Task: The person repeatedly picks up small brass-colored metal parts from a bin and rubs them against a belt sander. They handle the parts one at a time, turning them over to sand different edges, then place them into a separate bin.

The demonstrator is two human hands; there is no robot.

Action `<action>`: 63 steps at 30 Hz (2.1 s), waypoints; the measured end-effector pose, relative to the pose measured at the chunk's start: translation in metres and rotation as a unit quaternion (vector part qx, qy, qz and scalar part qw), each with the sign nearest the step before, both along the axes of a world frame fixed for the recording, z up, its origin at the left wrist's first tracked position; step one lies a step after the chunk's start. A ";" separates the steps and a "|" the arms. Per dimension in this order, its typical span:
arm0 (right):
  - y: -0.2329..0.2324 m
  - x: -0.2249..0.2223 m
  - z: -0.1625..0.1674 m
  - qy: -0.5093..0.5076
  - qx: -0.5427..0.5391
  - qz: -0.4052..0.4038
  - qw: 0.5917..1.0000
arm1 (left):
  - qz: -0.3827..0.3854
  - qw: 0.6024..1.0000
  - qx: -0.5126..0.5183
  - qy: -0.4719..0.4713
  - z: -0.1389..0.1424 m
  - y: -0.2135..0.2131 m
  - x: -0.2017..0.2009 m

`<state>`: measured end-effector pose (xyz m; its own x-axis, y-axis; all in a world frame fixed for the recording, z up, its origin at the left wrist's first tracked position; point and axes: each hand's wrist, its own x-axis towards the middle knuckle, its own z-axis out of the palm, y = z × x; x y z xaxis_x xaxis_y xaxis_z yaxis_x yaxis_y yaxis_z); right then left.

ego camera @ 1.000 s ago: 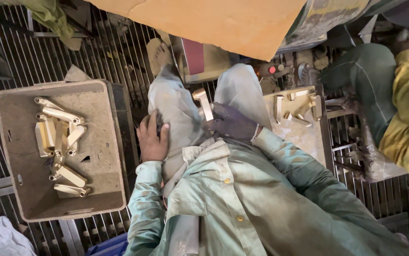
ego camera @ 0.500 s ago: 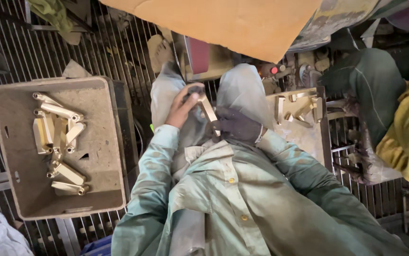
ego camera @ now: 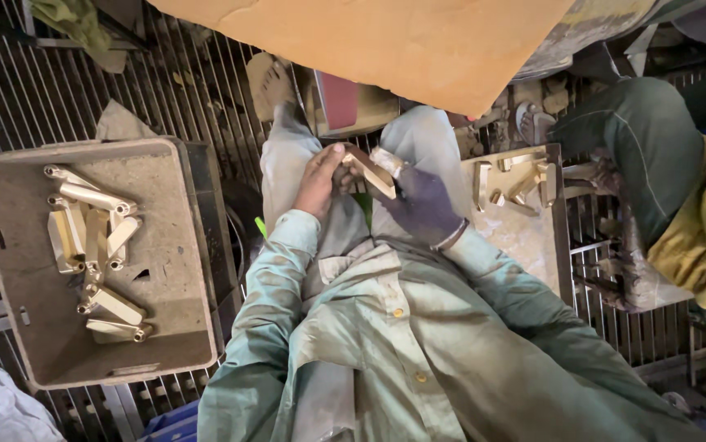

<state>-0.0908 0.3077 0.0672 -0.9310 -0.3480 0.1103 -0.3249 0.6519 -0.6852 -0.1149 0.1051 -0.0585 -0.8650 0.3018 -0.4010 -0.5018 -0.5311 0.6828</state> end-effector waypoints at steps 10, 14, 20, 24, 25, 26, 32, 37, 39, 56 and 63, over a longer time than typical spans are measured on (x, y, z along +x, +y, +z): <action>0.015 -0.032 -0.030 0.113 -0.012 0.043 0.993 | 0.053 0.996 0.040 -0.063 -0.019 0.015 -0.013; 0.014 -0.044 -0.037 0.111 -0.025 0.033 0.993 | 0.071 0.996 0.031 -0.048 -0.042 0.018 -0.017; 0.017 -0.065 -0.043 0.098 -0.014 0.046 0.994 | 0.115 0.988 -0.029 -0.103 -0.046 0.027 -0.026; 0.018 -0.076 -0.047 0.083 -0.009 0.045 0.996 | 0.122 0.983 -0.064 -0.123 -0.043 0.031 -0.029; 0.017 -0.079 -0.048 0.094 -0.008 0.048 0.994 | 0.127 0.979 -0.082 -0.138 -0.044 0.031 -0.029; 0.016 -0.083 -0.049 0.105 -0.007 0.051 0.993 | 0.128 0.978 -0.088 -0.138 -0.045 0.032 -0.029; 0.012 -0.104 -0.049 0.027 -0.017 0.049 0.998 | 0.160 0.978 -0.072 -0.110 -0.058 0.038 -0.031; 0.009 -0.125 -0.053 -0.182 -0.093 0.045 0.978 | 0.163 0.981 -0.052 -0.090 -0.057 0.042 -0.033; 0.008 -0.134 -0.058 -0.138 -0.061 0.061 0.987 | 0.166 0.979 -0.051 -0.104 -0.056 0.043 -0.033; -0.003 -0.188 -0.135 0.014 0.093 -0.007 0.996 | 0.150 0.979 -0.049 -0.128 -0.055 0.042 -0.037; -0.008 -0.181 -0.162 0.030 0.166 -0.027 0.985 | 0.138 0.983 -0.064 -0.106 -0.041 0.042 -0.039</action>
<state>-0.2718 0.2997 -0.0950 -0.9444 -0.3244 0.0535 -0.3169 0.8548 -0.4111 -0.1537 0.1471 -0.0996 -0.8003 0.0035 -0.5996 -0.4884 -0.5839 0.6485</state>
